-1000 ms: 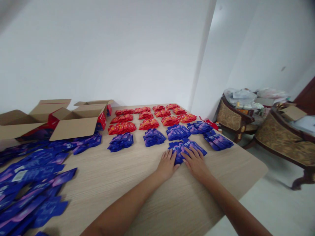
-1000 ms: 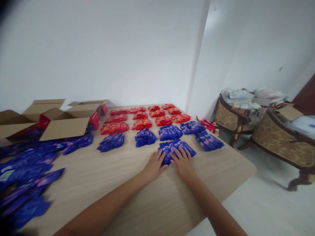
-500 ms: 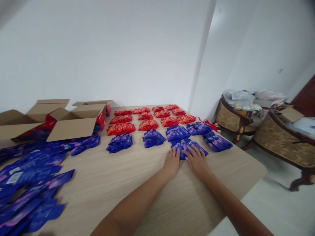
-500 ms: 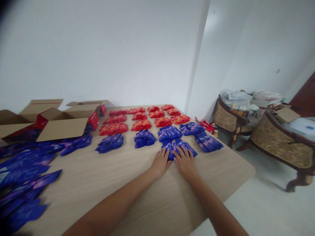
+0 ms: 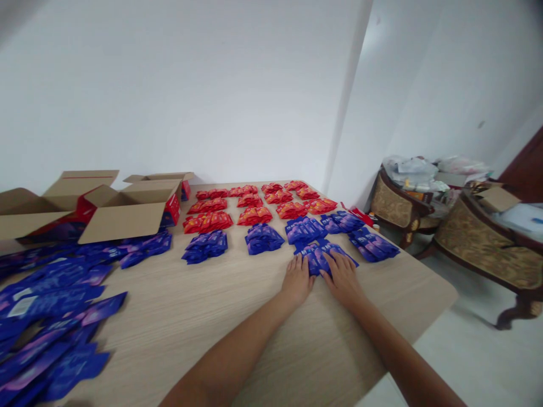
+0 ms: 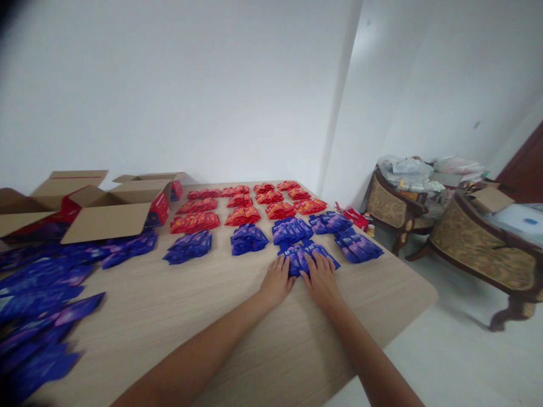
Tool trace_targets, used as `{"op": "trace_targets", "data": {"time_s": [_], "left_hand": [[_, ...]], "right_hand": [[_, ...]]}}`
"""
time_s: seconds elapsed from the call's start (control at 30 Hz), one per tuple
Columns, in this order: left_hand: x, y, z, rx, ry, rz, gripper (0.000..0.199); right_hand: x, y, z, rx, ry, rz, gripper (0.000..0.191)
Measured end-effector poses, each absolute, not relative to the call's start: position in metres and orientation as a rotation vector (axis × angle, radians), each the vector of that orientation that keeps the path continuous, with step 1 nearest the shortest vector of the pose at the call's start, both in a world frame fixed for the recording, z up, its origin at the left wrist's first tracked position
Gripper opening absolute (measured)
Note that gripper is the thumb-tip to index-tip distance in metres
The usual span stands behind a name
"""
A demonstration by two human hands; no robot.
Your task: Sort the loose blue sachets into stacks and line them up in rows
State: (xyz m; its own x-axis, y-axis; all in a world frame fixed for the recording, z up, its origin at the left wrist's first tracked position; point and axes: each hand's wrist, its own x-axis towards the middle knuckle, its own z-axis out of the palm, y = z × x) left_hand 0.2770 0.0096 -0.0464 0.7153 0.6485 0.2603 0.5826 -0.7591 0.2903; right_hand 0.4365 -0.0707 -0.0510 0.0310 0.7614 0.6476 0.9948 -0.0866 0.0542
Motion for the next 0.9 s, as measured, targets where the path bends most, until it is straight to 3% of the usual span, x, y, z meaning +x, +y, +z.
{"op": "trace_targets", "data": {"time_s": [0.47, 0.77, 0.9], "left_hand": [[0.276, 0.004, -0.044, 2.792, 1.106, 0.529, 0.051], [0.276, 0.004, -0.043, 2.824, 1.109, 0.512, 0.049], [0.276, 0.003, -0.043, 2.812, 1.117, 0.495, 0.049]], "right_hand": [[0.436, -0.072, -0.052, -1.713, -1.633, -0.7, 0.061], [0.431, -0.071, -0.044, -1.639, -1.574, -0.426, 0.039], [0.441, -0.07, -0.041, -1.666, -1.326, -0.379, 0.041]]}}
